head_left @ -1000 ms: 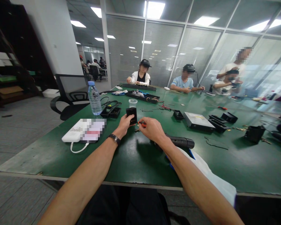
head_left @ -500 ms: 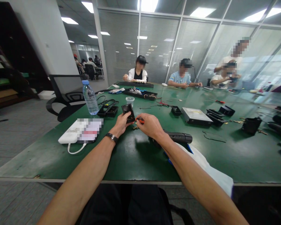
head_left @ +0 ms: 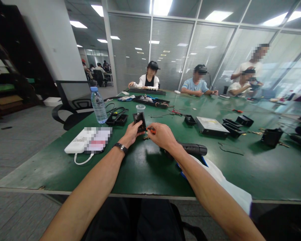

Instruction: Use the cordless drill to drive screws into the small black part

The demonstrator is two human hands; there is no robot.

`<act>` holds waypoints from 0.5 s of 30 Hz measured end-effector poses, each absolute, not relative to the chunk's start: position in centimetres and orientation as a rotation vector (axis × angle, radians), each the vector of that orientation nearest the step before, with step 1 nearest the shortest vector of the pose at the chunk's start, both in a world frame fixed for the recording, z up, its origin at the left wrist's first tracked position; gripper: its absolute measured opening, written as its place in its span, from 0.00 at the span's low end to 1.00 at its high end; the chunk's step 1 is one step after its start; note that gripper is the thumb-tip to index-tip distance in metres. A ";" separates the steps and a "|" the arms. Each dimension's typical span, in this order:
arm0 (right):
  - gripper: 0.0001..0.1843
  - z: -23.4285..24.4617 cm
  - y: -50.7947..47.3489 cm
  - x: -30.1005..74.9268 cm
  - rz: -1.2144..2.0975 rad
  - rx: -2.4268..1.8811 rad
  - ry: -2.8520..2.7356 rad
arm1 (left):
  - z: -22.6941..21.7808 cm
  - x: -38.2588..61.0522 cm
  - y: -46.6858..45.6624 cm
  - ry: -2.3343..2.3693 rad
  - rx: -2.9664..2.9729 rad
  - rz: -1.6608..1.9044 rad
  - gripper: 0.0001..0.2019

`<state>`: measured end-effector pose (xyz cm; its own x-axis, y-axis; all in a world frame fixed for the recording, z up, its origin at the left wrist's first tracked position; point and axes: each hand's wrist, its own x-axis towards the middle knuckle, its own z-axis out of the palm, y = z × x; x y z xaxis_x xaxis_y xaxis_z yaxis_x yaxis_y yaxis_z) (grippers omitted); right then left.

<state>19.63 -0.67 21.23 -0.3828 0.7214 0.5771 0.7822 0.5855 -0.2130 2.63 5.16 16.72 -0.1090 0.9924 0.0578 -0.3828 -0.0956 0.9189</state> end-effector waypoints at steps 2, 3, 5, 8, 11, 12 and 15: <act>0.11 21.4 -0.9 19.7 -0.105 -1.165 -2.158 | 16.7 2.5 5.2 0.926 0.889 1.498 0.12; 0.11 21.5 -1.0 19.7 -0.092 -1.145 -2.151 | 16.8 2.4 5.2 0.920 0.875 1.492 0.12; 0.11 21.5 -1.2 19.7 -0.070 -1.101 -2.149 | 16.8 2.3 5.3 0.904 0.852 1.471 0.11; 0.10 21.4 -1.3 19.4 -0.057 -1.079 -2.172 | 16.8 2.2 5.4 0.884 0.812 1.444 0.11; 0.11 21.2 -1.3 19.1 -0.049 -1.092 -2.193 | 16.8 2.2 5.5 0.867 0.770 1.428 0.12; 0.12 21.2 -1.2 19.0 -0.044 -1.098 -2.199 | 16.8 2.3 5.5 0.858 0.761 1.420 0.12; 0.12 21.2 -1.3 19.0 -0.043 -1.107 -2.210 | 16.7 2.3 5.6 0.816 0.748 1.401 0.13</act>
<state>18.99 -1.28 21.19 -0.4260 0.7037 0.5687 0.7252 0.6414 -0.2505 2.25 5.58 16.73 -0.0002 0.9989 -0.0475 -0.5347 0.0401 0.8441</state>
